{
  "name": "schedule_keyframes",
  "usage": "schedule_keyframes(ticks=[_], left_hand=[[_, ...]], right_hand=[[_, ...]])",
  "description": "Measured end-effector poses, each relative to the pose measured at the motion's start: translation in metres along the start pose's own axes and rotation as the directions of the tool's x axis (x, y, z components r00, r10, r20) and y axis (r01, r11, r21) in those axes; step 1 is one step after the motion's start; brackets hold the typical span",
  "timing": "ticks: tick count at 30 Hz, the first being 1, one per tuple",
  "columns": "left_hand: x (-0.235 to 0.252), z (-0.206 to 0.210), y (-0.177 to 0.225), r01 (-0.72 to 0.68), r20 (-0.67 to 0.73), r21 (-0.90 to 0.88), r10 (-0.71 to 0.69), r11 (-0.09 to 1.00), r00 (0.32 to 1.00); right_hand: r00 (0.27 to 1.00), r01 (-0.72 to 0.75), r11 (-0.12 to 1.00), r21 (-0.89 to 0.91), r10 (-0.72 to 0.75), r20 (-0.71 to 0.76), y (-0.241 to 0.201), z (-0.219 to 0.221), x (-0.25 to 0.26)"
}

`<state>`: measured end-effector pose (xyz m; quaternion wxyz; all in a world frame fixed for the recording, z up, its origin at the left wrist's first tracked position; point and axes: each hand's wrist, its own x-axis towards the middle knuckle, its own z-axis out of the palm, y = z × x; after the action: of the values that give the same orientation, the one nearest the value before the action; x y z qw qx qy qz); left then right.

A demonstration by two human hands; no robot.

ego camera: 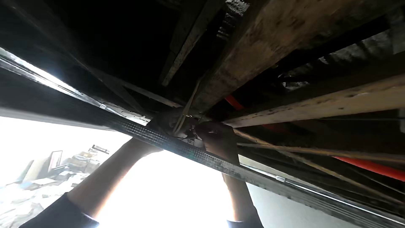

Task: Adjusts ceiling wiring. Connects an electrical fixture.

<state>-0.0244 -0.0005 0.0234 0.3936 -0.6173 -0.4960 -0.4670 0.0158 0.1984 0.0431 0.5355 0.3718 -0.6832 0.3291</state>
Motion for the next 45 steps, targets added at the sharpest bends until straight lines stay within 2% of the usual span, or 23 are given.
schedule_keyframes(ticks=[3, 5, 8, 10, 15, 17, 20, 22, 24, 25, 26, 28, 29, 32, 34, 35, 37, 39, 41, 42, 43, 44, 45], left_hand=[[0.008, 0.011, -0.01, 0.079, -0.225, 0.154, -0.043, 0.985, 0.973], [0.014, 0.01, -0.012, 0.159, -0.247, 0.146, -0.12, 0.976, 0.962], [0.013, 0.017, 0.006, 0.087, -0.183, 0.144, -0.06, 0.986, 0.981], [0.009, 0.022, 0.01, 0.081, -0.216, 0.153, -0.047, 0.985, 0.975], [0.01, 0.015, 0.025, 0.34, -0.388, 0.078, -0.285, 0.937, 0.877], [0.011, 0.019, 0.036, 0.357, -0.43, 0.089, -0.288, 0.93, 0.856], [0.007, 0.023, 0.026, 0.178, -0.241, 0.356, -0.094, 0.917, 0.966], [0.013, 0.023, 0.022, 0.196, -0.145, 0.53, -0.139, 0.825, 0.98], [0.019, 0.027, 0.014, 0.292, -0.148, 0.665, -0.262, 0.687, 0.954], [0.019, 0.026, 0.001, 0.27, -0.14, 0.684, -0.241, 0.678, 0.96], [0.017, 0.025, -0.011, 0.178, -0.112, 0.69, -0.139, 0.701, 0.984], [0.011, 0.022, -0.026, -0.047, -0.118, 0.557, 0.135, 0.829, 0.984], [0.009, 0.022, -0.029, -0.1, -0.128, 0.457, 0.177, 0.884, 0.976], [0.004, 0.031, -0.022, 0.024, -0.216, -0.011, -0.025, 1.0, 0.976], [-0.001, 0.034, -0.021, 0.15, -0.251, -0.227, -0.207, 0.962, 0.946], [-0.003, 0.038, -0.008, 0.213, -0.252, -0.247, -0.275, 0.945, 0.928], [-0.008, 0.044, 0.027, 0.269, -0.237, -0.111, -0.289, 0.957, 0.928], [-0.012, 0.046, 0.03, 0.138, -0.243, 0.187, -0.091, 0.973, 0.966], [-0.019, 0.048, 0.029, 0.152, -0.245, 0.398, -0.055, 0.905, 0.968], [-0.02, 0.047, 0.026, 0.137, -0.218, 0.445, -0.041, 0.885, 0.975], [-0.021, 0.044, 0.032, 0.203, -0.188, 0.447, -0.131, 0.871, 0.973], [-0.024, 0.04, 0.04, 0.283, -0.164, 0.413, -0.235, 0.866, 0.958], [-0.025, 0.035, 0.035, 0.265, -0.137, 0.321, -0.232, 0.909, 0.963]], right_hand=[[0.997, -0.078, 0.994, -0.072, 0.077, -0.018, 0.002, 0.0, -0.006], [0.997, -0.066, 0.995, -0.077, 0.062, -0.05, 0.006, 0.001, -0.01], [0.993, -0.022, 0.998, 0.057, 0.028, -0.114, 0.006, 0.004, -0.016], [0.993, -0.025, 0.995, 0.095, 0.036, -0.116, 0.007, 0.004, -0.017], [0.995, -0.028, 0.997, 0.072, 0.035, -0.092, 0.014, 0.003, -0.021], [0.992, -0.03, 0.996, 0.087, 0.04, -0.116, 0.015, 0.004, -0.02], [0.989, -0.025, 0.991, 0.133, 0.043, -0.14, 0.015, 0.004, -0.022], [0.99, -0.032, 0.989, 0.143, 0.052, -0.134, 0.016, 0.002, -0.024], [0.99, -0.05, 0.978, 0.203, 0.075, -0.117, 0.015, 0.002, -0.026], [0.99, -0.058, 0.968, 0.243, 0.087, -0.11, 0.015, 0.001, -0.027], [0.989, -0.067, 0.969, 0.237, 0.096, -0.112, 0.013, 0.0, -0.027], [0.985, -0.083, 0.981, 0.175, 0.107, -0.134, 0.013, 0.0, -0.025], [0.985, -0.081, 0.982, 0.169, 0.105, -0.138, 0.014, 0.0, -0.024], [0.975, -0.131, 0.975, 0.179, 0.159, -0.156, 0.013, 0.002, -0.023], [0.969, -0.148, 0.975, 0.164, 0.177, -0.175, 0.012, 0.001, -0.021], [0.971, -0.138, 0.981, 0.137, 0.162, -0.177, 0.013, 0.0, -0.02], [0.976, -0.118, 0.99, 0.08, 0.131, -0.173, 0.016, -0.002, -0.018], [0.976, -0.137, 0.99, 0.025, 0.14, -0.169, 0.016, -0.001, -0.016], [0.98, -0.131, 0.991, -0.019, 0.127, -0.156, 0.017, 0.0, -0.016], [0.982, -0.121, 0.992, -0.021, 0.117, -0.147, 0.019, -0.001, -0.017], [0.984, -0.112, 0.994, -0.013, 0.109, -0.14, 0.022, -0.001, -0.018], [0.987, -0.109, 0.994, -0.02, 0.106, -0.121, 0.024, -0.003, -0.021], [0.989, -0.118, 0.993, -0.018, 0.116, -0.095, 0.025, -0.006, -0.023]])
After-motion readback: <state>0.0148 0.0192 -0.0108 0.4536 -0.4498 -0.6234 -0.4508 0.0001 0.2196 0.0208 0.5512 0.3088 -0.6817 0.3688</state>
